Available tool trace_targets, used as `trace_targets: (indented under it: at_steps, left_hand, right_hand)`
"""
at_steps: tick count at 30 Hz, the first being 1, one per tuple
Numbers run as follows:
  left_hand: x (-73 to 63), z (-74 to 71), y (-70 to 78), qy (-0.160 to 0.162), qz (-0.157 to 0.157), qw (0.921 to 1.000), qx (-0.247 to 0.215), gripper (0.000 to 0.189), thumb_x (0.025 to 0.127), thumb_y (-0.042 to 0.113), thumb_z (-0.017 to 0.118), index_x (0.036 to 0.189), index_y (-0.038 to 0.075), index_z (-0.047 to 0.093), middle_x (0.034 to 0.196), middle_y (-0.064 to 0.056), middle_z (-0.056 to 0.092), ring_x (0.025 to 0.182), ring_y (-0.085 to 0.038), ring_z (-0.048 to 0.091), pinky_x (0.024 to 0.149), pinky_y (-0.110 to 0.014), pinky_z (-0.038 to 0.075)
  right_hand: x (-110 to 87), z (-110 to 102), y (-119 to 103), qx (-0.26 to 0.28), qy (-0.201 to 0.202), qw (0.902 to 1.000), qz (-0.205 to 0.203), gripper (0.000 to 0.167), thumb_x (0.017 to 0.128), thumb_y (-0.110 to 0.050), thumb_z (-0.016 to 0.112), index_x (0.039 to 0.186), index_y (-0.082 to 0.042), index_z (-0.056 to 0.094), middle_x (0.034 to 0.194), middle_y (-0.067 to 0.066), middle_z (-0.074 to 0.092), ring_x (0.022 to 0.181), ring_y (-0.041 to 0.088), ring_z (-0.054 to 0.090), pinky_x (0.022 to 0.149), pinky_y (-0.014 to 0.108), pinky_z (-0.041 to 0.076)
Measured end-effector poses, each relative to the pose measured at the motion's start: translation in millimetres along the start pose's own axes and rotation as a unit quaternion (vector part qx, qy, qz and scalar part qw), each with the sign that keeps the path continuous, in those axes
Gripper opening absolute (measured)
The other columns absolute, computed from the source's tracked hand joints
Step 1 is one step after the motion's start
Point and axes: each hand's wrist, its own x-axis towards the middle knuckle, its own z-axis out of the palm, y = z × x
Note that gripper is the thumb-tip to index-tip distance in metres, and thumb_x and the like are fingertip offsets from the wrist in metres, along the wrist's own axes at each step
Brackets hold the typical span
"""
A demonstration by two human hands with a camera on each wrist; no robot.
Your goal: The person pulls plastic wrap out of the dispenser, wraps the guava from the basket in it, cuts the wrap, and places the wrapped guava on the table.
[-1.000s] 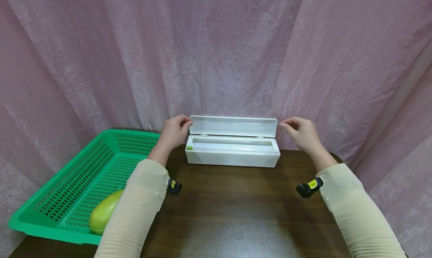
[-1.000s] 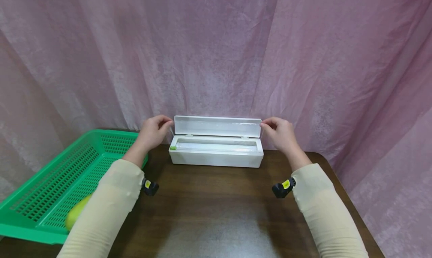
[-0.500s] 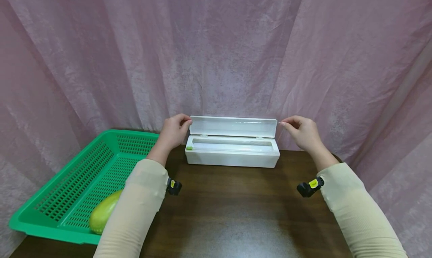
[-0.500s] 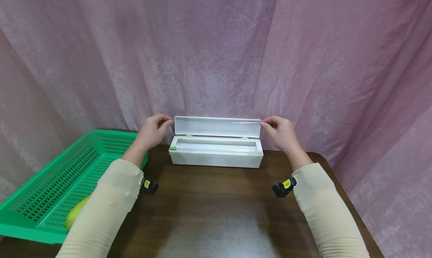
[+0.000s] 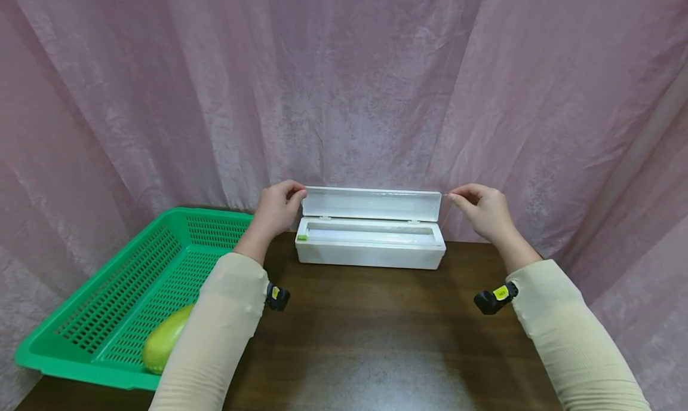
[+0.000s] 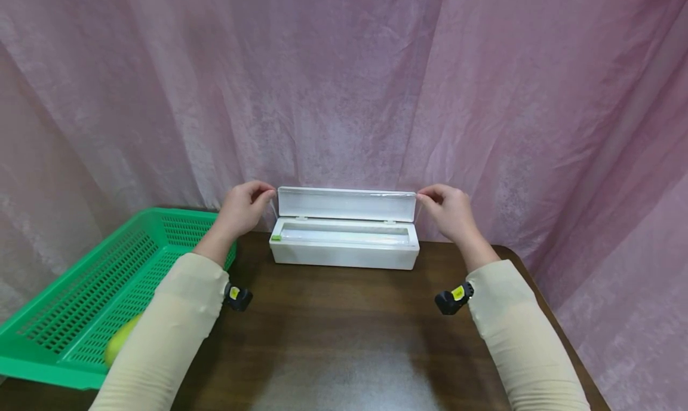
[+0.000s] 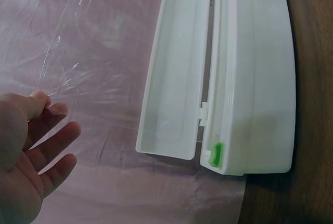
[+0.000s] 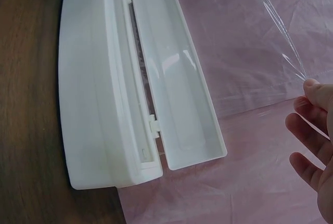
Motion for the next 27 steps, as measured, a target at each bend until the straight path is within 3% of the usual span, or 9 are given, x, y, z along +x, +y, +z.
trace_targets:
  at_steps: [17, 27]
  left_hand:
    - [2.6, -3.6, 6.4, 0.003, 0.004, 1.0000, 0.001, 0.022, 0.096, 0.020, 0.055, 0.105, 0.003, 0.067, 0.098, -0.013, 0.068, 0.084, -0.025, 0.060, 0.077, -0.040, 0.050]
    - [3.6, -7.4, 9.8, 0.001, 0.008, 1.0000, 0.002, 0.023, 0.097, 0.020, 0.054, 0.107, 0.003, 0.066, 0.098, -0.013, 0.068, 0.083, -0.024, 0.059, 0.075, -0.039, 0.050]
  right_hand:
    - [5.0, -6.2, -0.6, -0.003, 0.011, 0.9998, -0.017, 0.021, 0.090, -0.022, 0.065, 0.095, -0.003, 0.072, 0.086, 0.015, 0.071, 0.067, -0.001, 0.051, 0.057, 0.012, 0.038]
    - [7.1, -9.8, 0.1, -0.011, 0.001, 0.9999, -0.010, 0.025, 0.093, -0.025, 0.061, 0.098, -0.002, 0.071, 0.090, 0.015, 0.071, 0.071, 0.004, 0.053, 0.059, 0.016, 0.042]
